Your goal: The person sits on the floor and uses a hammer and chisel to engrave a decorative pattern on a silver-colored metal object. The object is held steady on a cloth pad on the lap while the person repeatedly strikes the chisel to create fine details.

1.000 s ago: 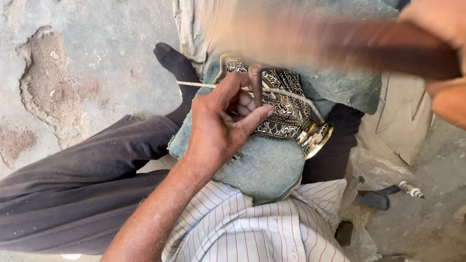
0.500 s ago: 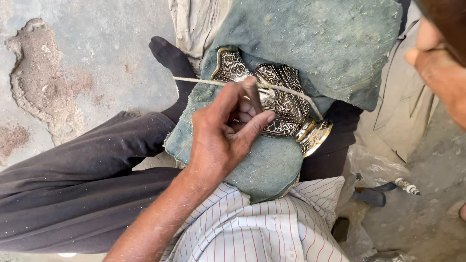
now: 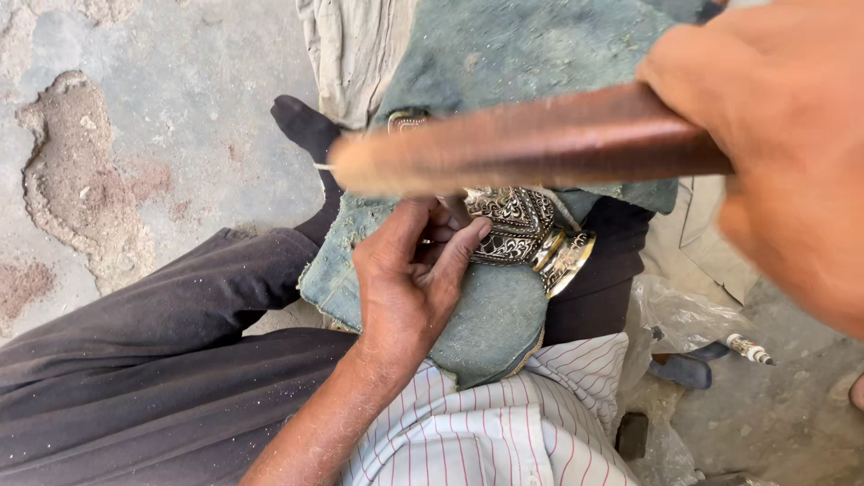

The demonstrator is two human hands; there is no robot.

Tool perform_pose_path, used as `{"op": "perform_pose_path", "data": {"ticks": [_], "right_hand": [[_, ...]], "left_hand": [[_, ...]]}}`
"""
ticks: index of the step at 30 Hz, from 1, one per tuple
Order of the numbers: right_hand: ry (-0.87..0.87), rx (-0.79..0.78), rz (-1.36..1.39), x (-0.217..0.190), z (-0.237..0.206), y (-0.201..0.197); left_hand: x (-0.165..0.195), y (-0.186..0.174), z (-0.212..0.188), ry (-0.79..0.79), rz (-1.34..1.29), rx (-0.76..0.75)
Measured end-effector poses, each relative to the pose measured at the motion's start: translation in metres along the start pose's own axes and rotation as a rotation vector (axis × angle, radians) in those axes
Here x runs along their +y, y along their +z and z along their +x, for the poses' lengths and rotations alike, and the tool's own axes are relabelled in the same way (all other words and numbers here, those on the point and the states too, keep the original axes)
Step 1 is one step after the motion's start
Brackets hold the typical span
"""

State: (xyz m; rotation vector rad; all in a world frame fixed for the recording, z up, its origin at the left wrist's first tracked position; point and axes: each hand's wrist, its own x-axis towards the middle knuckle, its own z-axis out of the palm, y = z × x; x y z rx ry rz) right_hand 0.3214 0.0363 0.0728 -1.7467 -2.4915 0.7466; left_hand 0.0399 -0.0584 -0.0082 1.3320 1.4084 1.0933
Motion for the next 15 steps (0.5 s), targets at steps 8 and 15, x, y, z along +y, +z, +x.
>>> {"op": "perform_pose_path", "data": {"ticks": [8, 15], "right_hand": [[0.095, -0.002, -0.035, -0.016, 0.015, -0.006], [0.519, 0.027, 0.234, -0.040, 0.042, -0.012]], "left_hand": [[0.000, -0.007, 0.015, -0.066, -0.005, -0.081], [-0.002, -0.005, 0.020, -0.107, -0.029, -0.093]]}}
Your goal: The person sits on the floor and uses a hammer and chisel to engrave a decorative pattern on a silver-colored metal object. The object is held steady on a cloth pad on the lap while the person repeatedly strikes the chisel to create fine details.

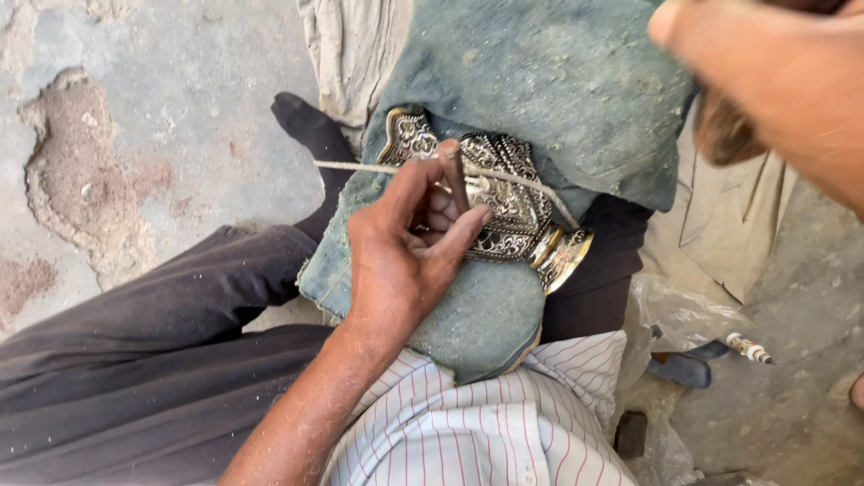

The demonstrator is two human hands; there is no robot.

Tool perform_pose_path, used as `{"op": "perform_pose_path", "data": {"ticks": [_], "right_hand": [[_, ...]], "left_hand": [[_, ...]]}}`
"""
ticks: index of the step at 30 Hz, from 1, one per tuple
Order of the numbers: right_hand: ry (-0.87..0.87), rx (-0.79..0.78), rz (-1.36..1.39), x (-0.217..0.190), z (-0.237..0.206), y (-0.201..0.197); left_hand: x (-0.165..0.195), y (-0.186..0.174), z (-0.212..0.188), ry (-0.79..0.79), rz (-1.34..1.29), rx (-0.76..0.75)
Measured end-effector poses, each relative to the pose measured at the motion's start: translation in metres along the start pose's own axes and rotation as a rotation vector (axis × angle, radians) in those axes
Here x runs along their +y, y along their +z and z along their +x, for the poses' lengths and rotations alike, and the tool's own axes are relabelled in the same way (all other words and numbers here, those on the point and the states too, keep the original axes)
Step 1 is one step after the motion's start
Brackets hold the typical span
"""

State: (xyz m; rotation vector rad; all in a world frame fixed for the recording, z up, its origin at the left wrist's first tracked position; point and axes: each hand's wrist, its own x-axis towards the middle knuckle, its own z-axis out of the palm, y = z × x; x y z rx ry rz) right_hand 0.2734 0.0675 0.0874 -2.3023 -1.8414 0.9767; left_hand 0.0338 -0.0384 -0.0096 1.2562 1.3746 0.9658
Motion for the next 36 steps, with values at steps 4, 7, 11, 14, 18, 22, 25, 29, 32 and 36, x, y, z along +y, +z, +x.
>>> {"op": "perform_pose_path", "data": {"ticks": [4, 7, 11, 14, 18, 22, 25, 29, 32, 36], "right_hand": [[-0.350, 0.013, -0.330, 0.049, -0.006, -0.001], [-0.315, 0.071, -0.104, 0.104, -0.003, 0.004], [-0.119, 0.187, 0.409, 0.157, -0.012, 0.040], [-0.101, 0.300, 0.824, 0.183, -0.053, 0.085], [0.115, 0.252, 1.250, 0.203, -0.090, 0.155], [0.332, 0.210, 1.388, 0.198, -0.113, 0.189], [0.279, 0.224, 1.305, 0.183, -0.123, 0.182], [0.194, 0.332, 1.008, 0.167, -0.144, 0.149], [-0.065, 0.425, 1.090, 0.161, -0.159, 0.131], [0.024, 0.247, 1.105, 0.167, -0.172, 0.127]], "left_hand": [[0.001, -0.002, -0.004, 0.027, 0.000, 0.027], [-0.006, -0.025, -0.017, 0.021, -0.020, 0.169], [-0.042, -0.109, -0.027, -0.132, 0.205, 0.329], [-0.068, -0.161, -0.041, -0.249, 0.691, 0.137], [-0.066, -0.175, -0.056, -0.188, 1.243, -0.011], [-0.025, -0.141, -0.030, 0.119, 0.772, 0.051], [0.010, -0.091, -0.004, 0.048, 0.229, -0.232], [0.027, -0.018, 0.047, 0.305, 0.263, -0.675], [0.029, 0.011, 0.068, 0.498, 0.297, -0.827], [0.033, 0.019, 0.079, 0.614, 0.223, -0.919]]}}
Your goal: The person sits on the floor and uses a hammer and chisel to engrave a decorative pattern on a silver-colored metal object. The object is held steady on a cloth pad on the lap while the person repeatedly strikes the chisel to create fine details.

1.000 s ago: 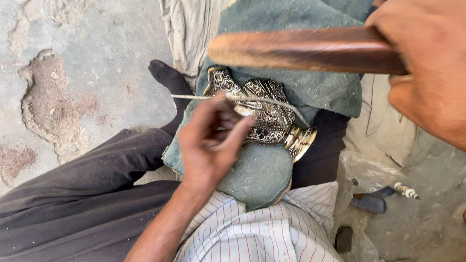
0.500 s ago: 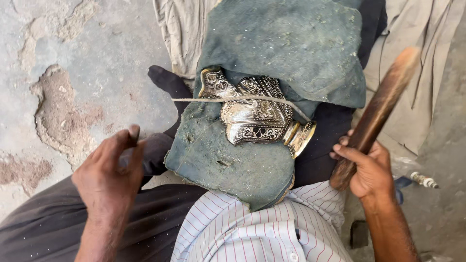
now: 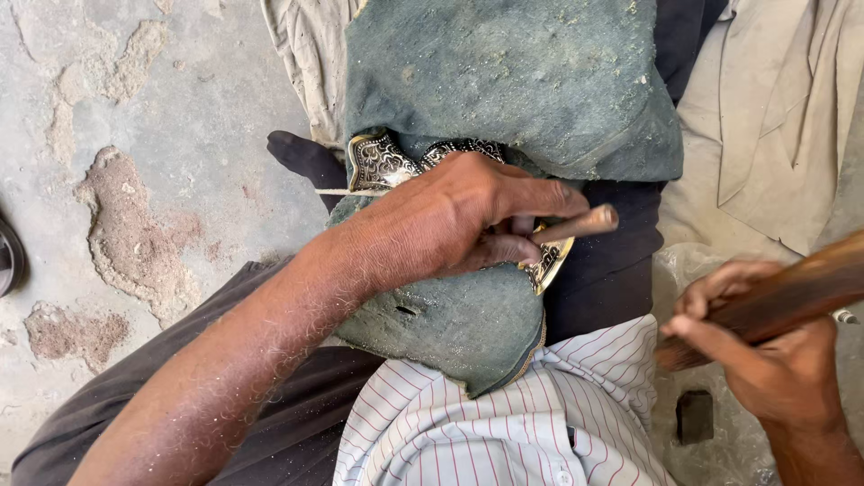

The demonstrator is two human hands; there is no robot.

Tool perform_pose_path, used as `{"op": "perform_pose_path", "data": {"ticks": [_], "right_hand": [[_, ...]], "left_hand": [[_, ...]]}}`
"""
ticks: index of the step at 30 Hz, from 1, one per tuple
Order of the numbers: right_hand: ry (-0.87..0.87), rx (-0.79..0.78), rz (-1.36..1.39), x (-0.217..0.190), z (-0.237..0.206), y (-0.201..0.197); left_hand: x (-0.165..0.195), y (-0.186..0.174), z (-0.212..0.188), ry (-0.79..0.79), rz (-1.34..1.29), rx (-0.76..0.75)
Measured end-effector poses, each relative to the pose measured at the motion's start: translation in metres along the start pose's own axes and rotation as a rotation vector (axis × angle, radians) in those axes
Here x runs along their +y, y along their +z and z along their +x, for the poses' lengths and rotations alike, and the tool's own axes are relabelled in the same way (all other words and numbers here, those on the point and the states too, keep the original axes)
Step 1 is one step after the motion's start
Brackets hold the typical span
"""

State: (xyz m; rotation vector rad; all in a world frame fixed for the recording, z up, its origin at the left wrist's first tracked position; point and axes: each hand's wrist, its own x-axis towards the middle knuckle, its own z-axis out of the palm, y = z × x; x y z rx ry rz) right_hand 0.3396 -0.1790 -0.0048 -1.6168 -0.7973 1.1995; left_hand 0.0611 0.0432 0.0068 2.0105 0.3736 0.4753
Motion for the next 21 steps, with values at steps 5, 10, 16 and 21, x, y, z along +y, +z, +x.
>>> {"op": "perform_pose_path", "data": {"ticks": [5, 10, 16, 21], "right_hand": [[-0.067, 0.019, -0.411, 0.015, -0.007, -0.014], [0.087, 0.006, -0.622, 0.020, -0.013, -0.010], [-0.133, 0.156, -0.570, -0.008, -0.016, 0.002], [-0.174, 0.174, -0.730, -0.005, -0.022, -0.001]], "left_hand": [[0.000, -0.005, 0.007, -0.174, -0.065, -0.199], [-0.002, -0.003, 0.004, -0.046, -0.047, -0.160], [-0.002, -0.005, 0.005, 0.011, -0.098, -0.198], [0.001, -0.003, 0.016, 0.105, 0.026, -0.241]]}}
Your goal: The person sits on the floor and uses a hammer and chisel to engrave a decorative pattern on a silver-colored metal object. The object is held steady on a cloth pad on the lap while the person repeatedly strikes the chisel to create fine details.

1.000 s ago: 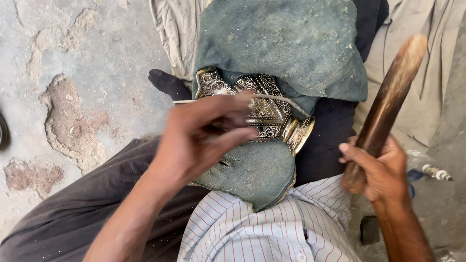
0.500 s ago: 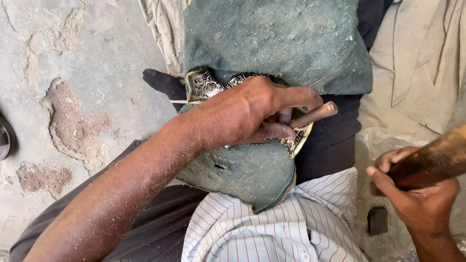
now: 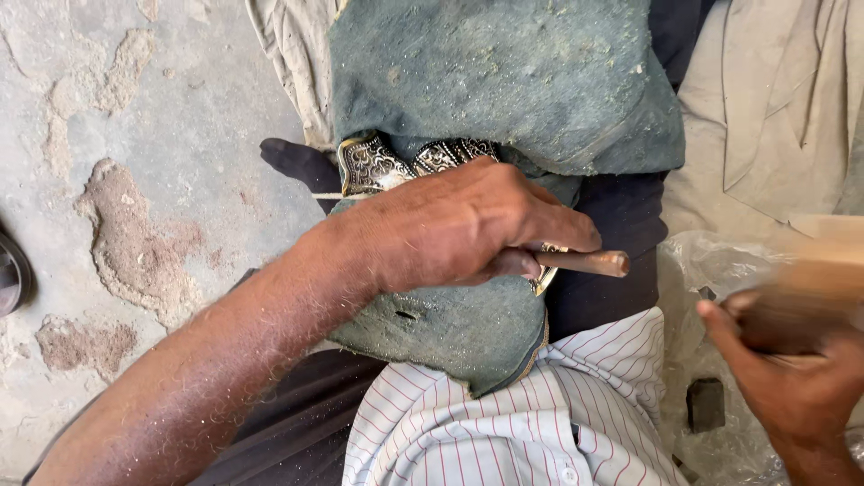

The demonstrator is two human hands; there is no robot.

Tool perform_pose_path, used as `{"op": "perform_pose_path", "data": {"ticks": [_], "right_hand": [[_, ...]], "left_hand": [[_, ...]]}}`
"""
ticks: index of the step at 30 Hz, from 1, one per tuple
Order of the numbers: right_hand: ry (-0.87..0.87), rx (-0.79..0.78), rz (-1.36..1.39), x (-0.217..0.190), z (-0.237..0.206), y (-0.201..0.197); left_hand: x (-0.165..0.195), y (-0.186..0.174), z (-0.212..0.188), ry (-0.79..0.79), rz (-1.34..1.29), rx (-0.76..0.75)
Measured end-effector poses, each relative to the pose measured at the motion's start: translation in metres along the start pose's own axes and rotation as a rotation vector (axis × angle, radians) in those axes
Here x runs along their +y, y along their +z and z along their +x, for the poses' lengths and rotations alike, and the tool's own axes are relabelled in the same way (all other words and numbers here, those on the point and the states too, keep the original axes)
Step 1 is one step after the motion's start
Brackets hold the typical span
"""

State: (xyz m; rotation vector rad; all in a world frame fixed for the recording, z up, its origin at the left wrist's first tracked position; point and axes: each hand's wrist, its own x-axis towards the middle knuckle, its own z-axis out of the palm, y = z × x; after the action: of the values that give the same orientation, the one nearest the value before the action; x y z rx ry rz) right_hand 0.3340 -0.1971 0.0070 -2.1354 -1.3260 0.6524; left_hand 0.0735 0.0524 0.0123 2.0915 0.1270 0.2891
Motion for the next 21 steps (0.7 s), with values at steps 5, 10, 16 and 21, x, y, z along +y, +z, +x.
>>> {"op": "perform_pose_path", "data": {"ticks": [5, 10, 16, 21], "right_hand": [[0.122, 0.242, 0.748, 0.024, -0.025, 0.014], [0.042, -0.089, -0.022, 0.040, -0.024, 0.011], [-0.009, 0.117, 0.347, 0.045, -0.024, 0.028], [0.143, 0.025, 0.201, 0.047, -0.033, 0.033]], "left_hand": [[0.006, 0.003, 0.006, -0.087, -0.036, -0.030], [0.003, 0.002, 0.006, -0.136, 0.000, -0.108], [0.002, 0.010, 0.002, -0.065, 0.038, 0.008], [0.012, -0.020, -0.004, 0.017, 0.059, 0.138]]}}
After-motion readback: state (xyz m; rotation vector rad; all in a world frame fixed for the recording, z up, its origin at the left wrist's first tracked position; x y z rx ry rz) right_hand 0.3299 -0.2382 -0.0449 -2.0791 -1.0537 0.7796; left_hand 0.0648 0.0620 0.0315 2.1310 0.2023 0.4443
